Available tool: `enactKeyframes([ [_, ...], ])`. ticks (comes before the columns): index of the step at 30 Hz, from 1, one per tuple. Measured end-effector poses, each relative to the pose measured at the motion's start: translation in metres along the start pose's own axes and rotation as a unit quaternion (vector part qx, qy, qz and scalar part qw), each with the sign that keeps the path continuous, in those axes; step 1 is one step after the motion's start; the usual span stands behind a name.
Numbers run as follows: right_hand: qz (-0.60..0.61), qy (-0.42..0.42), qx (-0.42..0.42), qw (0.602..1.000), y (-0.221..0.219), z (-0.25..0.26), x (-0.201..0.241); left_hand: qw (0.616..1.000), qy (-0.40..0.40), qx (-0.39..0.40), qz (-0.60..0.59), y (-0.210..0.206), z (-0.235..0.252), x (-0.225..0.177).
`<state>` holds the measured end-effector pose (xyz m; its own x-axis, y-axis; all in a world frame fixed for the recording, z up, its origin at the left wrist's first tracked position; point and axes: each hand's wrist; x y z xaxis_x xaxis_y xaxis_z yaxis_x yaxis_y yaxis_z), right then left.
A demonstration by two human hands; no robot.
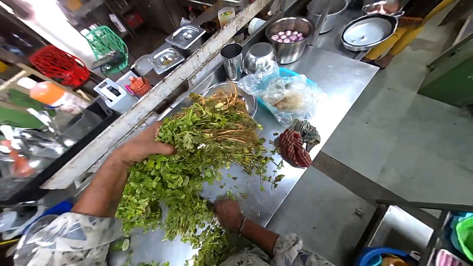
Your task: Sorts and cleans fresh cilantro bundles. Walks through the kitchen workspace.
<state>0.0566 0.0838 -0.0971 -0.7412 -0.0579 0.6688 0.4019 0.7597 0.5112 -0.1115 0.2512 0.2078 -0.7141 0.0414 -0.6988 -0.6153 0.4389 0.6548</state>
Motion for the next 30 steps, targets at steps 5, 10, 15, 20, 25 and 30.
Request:
enactKeyframes([
  [5, 0.03, -0.078, -0.103, 0.991, 0.046, -0.015, -0.048, 0.999, -0.004, -0.036, 0.028, 0.013, 0.003, 0.004],
  [10, -0.018, -0.085, -0.284, 0.955, 0.104, -0.018, -0.115, 0.995, -0.024, -0.091, 0.036, 0.035, -0.002, 0.004],
  [15, 0.085, -0.021, -0.359, 0.929, 0.122, -0.037, -0.132, 0.991, -0.018, -0.133, 0.024, 0.041, -0.014, 0.003],
  [20, 0.383, 0.019, -0.407, 0.829, 0.09, -0.081, -0.143, 0.99, 0.077, -0.111, 0.032, -0.043, -0.027, 0.029],
  [25, 0.315, 0.023, -0.575, 0.755, 0.069, -0.131, -0.112, 0.985, 0.151, 0.023, 0.083, -0.179, -0.001, 0.105],
  [30, 0.137, 0.025, -0.466, 0.874, 0.042, -0.125, -0.049, 0.968, 0.174, 0.134, 0.123, -0.257, 0.01, 0.15],
])
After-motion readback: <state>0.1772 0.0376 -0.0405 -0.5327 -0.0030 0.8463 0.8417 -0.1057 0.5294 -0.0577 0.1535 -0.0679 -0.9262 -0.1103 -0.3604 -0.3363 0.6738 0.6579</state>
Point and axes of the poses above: each hand's wrist, its own z-axis towards the middle knuckle, its own y-axis out of the back of the hand, x = y × z, and after that the axes turned 10 degrees about z, right-handed
